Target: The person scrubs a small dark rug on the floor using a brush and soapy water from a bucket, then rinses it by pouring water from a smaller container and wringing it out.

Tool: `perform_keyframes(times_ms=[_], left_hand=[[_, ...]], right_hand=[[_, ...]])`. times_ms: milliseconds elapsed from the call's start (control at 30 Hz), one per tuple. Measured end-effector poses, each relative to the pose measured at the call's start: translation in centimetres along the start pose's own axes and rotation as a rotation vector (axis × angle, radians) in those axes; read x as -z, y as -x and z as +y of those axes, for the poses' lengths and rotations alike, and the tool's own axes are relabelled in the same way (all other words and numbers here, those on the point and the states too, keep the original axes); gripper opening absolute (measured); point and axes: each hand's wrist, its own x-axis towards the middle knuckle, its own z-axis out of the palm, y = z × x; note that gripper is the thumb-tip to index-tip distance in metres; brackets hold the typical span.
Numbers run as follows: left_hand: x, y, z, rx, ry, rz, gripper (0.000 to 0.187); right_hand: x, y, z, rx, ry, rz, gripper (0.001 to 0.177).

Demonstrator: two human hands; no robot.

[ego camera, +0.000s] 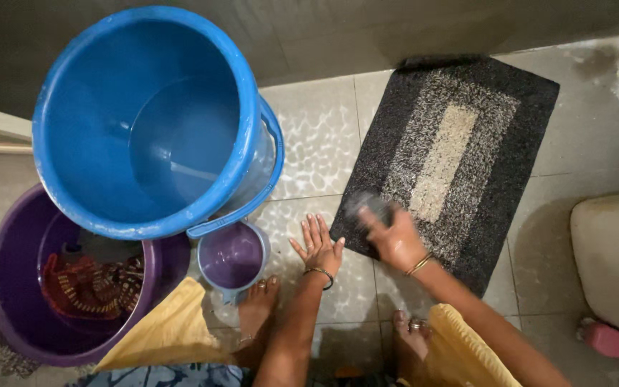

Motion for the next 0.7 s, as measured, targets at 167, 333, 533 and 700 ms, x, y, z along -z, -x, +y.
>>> perform_keyframes(times_ms=[167, 333, 533, 700], left_hand=[[-0.5, -0.2, -0.5, -0.013, -0.055, -0.013, 0.097], [-0.1, -0.2, -0.3, -0.024, 0.011, 0.016, 0.096], [0.0, -0.5, -0.2, 0.017, -0.005, -0.058, 0.094], [-0.6, -0.2, -0.6, -0.026, 0.030, 0.009, 0.093]], right_hand=[[-0.9, -2.7, 3.2, 1.093, 0.818, 0.207, 0.071], [3.1, -7.5, 2.3, 0.886, 0.890, 0.497, 0.070], [-2.4, 0.1, -3.6, 0.360, 0.123, 0.122, 0.042], [1.2, -4.9, -3.2, 0.127, 0.227, 0.098, 0.050]])
